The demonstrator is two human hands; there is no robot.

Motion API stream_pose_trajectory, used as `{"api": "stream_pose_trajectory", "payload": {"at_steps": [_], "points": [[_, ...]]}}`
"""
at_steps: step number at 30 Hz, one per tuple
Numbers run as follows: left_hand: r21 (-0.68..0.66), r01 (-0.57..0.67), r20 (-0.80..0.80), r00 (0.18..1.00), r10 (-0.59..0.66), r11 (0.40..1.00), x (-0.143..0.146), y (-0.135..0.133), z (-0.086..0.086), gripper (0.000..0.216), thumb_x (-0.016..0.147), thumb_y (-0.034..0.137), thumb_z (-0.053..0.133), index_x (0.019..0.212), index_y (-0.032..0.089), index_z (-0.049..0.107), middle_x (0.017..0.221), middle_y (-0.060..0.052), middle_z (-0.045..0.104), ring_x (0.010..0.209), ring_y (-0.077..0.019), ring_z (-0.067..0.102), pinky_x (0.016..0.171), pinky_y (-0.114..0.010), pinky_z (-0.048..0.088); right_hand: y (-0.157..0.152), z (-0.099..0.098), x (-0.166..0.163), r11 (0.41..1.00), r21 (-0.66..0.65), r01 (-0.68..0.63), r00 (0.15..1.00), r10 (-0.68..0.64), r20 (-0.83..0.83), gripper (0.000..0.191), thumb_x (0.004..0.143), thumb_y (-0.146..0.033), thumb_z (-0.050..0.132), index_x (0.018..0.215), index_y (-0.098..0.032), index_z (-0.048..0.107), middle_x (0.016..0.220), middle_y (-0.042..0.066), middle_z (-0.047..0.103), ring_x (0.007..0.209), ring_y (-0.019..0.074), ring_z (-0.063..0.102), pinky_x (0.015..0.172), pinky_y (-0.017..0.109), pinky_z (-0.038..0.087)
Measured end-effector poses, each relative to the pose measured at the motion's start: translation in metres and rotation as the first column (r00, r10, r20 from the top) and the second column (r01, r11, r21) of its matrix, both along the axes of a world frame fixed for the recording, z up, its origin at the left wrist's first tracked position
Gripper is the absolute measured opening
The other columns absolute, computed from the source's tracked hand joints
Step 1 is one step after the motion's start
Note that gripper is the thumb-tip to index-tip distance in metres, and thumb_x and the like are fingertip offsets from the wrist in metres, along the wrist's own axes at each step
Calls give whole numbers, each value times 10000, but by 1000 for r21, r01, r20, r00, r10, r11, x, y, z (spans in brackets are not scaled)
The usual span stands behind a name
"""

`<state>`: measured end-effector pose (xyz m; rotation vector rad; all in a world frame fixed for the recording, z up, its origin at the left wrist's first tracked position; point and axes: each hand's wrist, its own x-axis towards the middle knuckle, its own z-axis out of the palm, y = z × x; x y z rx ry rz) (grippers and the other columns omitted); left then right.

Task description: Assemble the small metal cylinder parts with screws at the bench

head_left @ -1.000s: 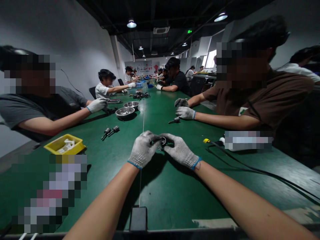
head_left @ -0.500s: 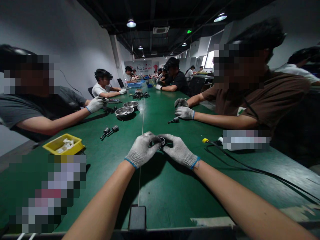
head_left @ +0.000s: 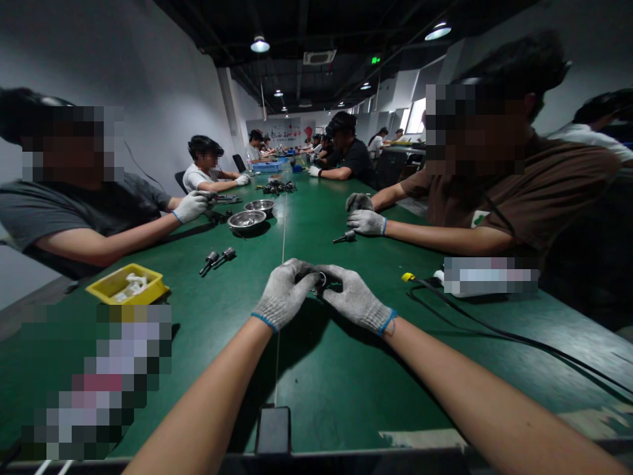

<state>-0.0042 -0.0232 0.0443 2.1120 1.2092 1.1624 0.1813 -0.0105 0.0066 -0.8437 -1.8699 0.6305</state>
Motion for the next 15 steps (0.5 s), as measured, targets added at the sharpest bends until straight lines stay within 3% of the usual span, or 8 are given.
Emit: {"api": "stream_pose_trajectory", "payload": {"at_steps": [15], "points": [[139, -101, -120, 986, 118, 985, 9, -3, -3, 113, 921, 179, 678, 917, 182, 791, 859, -47, 738, 820, -195, 707, 791, -293, 550, 2, -6, -1, 1000, 4, 7, 1000, -7, -29, 464, 777, -108, 630, 1224, -180, 735, 1184, 82, 789, 1052, 225, 745, 990, 380, 584]]}}
